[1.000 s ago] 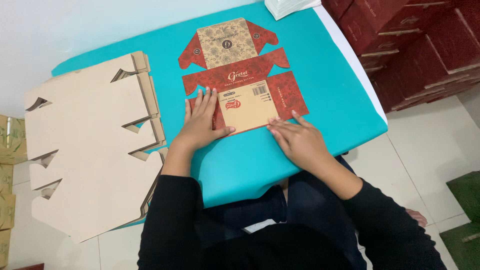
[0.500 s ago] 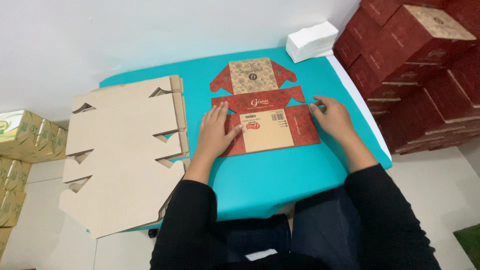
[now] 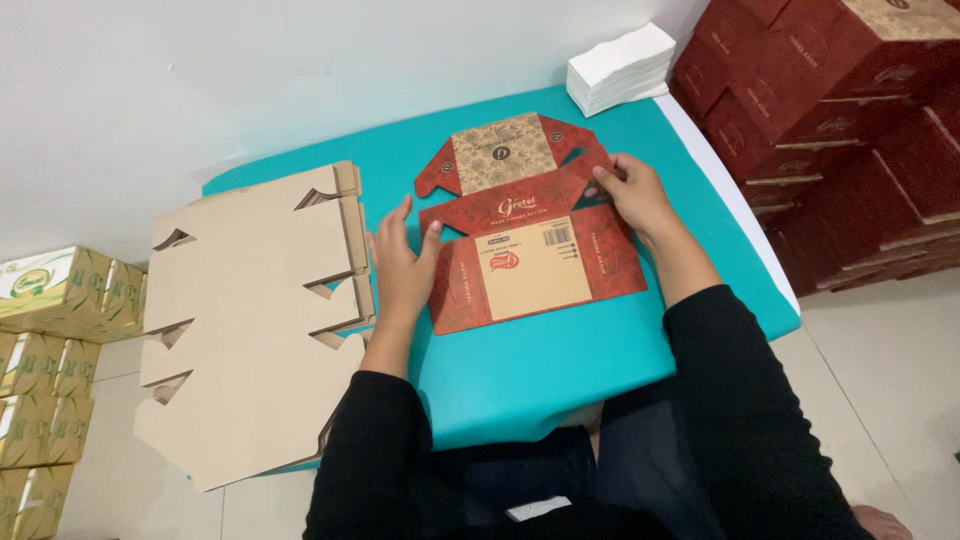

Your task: The person folds a cardboard box by hand, tucking in the side flaps and bottom panels, then places a white paper liner inside and closes the lid.

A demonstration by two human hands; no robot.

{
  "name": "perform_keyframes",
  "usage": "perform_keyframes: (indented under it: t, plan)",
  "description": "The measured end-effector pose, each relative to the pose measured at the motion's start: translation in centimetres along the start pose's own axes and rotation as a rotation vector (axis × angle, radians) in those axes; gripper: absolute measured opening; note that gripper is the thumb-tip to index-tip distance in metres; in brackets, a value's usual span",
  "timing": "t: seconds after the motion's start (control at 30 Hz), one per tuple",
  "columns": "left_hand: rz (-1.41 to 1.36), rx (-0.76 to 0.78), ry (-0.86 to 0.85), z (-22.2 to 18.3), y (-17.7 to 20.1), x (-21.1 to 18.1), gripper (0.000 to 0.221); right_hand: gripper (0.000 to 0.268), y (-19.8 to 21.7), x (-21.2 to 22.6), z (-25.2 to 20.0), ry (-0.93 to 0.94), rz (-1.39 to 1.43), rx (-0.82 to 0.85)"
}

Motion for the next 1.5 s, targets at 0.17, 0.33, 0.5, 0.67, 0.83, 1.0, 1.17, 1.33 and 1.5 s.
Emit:
perform_keyframes:
  t: [0.17,0.33,0.5,0.67,0.83,1.0,1.17,1.33,1.5]
  plan:
    - [0.263,-0.03,0.006,1.8,-0.9,1.7,0.042,0.017,-0.4,5.4,-2.6,0.095,0.226,0.034]
    - [0.452,0.086,0.096,5.0,-2.4,1.3,0.059,0.017,-0.4,5.7,-2.5,0.163,0.305,0.06]
    - [0.47,0.17,0.364,7.0,-4.0,1.5,0.067,0.015,-0.5,1.9,-1.2,-0.023,0.285,0.096]
    - [0.338,0.158,0.467,8.9,-8.4,9.6,0.049,0.026,-0.8,0.4,-1.1,-0.069,0.195,0.077]
    - [-0.01,-0.056,0.402,9.7,-6.0,6.0,0.031,0.036,1.2,1.1,-0.4,-0.169,0.257,-0.032]
    - [-0.559,-0.191,-0.235,9.4,0.5,-3.1,0.017,0.029,2.1,5.5,-2.2,-0.046,0.342,-0.104]
    - [-0.551,-0.028,-0.456,4.0,5.1,-5.8,0.038,0.026,1.4,9.0,-3.8,0.21,0.343,0.077]
    - [-0.236,0.147,-0.44,0.1,6.1,-2.6,0.009,0.023,-3.1,13.4,-8.9,0.445,-0.113,0.483]
    - [0.644,0.347,-0.264,-1.9,6.9,0.7,0.069,0.05,-7.4,6.9,-8.3,0.462,-1.005,0.594]
Point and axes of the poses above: each hand's wrist, its own z-axis towards the middle knuckle, its own y-axis out of the back of the hand, x = y × z, the point moved 4 cm from there along z, towards the middle knuckle, and after that the axes turned 5 degrees about -y, right-handed, at the moved point
